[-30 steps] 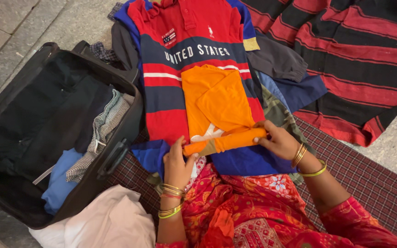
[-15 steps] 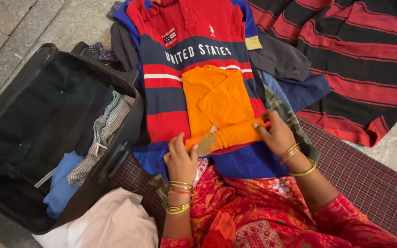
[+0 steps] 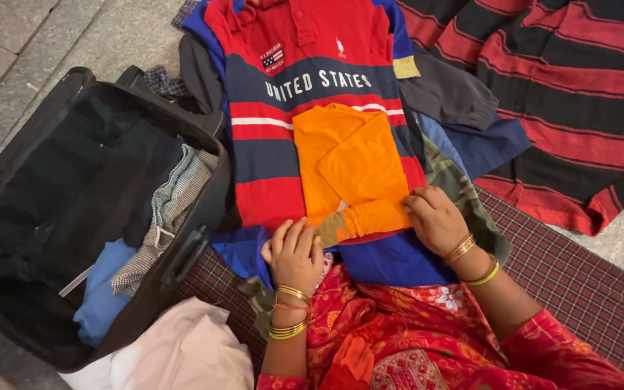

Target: The person folds an orange t-shirt with a cartoon character graphic on a pile of other clothes. They smooth the shirt, fold the sleeves inward, and then fold the bottom up to create a compact bundle.

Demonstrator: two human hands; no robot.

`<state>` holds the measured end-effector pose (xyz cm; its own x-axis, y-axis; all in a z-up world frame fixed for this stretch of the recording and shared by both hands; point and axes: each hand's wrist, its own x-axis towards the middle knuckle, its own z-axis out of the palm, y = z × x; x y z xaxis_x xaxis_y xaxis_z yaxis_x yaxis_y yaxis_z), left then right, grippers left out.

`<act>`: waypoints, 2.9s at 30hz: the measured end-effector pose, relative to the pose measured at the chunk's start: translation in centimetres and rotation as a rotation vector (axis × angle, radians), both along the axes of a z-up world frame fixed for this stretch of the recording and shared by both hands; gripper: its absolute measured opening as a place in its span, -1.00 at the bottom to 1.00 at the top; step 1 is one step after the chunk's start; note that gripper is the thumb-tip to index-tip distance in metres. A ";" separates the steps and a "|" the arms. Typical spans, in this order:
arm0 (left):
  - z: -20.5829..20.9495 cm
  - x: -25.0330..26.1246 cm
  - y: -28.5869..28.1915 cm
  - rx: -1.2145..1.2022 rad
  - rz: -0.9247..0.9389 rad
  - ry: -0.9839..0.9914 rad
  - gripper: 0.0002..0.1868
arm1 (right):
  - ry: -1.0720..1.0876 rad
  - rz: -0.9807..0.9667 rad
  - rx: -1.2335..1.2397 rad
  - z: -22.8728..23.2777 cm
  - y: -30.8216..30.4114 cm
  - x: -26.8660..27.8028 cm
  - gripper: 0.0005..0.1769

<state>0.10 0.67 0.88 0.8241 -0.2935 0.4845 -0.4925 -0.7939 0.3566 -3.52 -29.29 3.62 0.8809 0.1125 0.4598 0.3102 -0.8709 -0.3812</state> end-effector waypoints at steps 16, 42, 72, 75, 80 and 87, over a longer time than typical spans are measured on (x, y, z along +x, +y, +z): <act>1.1 0.6 -0.6 0.016 0.083 0.364 -0.18 | 0.163 -0.028 0.017 -0.2 0.0 -1.2 -0.34; 1.5 3.8 -0.8 -0.725 -0.240 0.556 -0.42 | 0.262 0.019 0.306 -2.1 -2.5 -0.3 -0.39; -1.1 3.4 -0.2 -0.391 -0.406 0.228 -0.39 | 0.186 0.058 0.264 -2.9 -2.9 -1.4 -0.33; -1.5 3.2 0.0 -0.398 -0.376 0.276 -0.45 | 0.212 0.083 0.294 -3.1 -3.1 -1.3 -0.33; -1.3 2.4 0.3 -0.552 -0.302 0.381 -0.48 | 0.204 0.126 0.327 -2.4 -4.2 -1.4 -0.41; 0.1 1.0 0.1 -0.410 -0.270 0.263 -0.47 | 0.347 0.123 0.429 -1.4 -4.6 -1.9 -0.44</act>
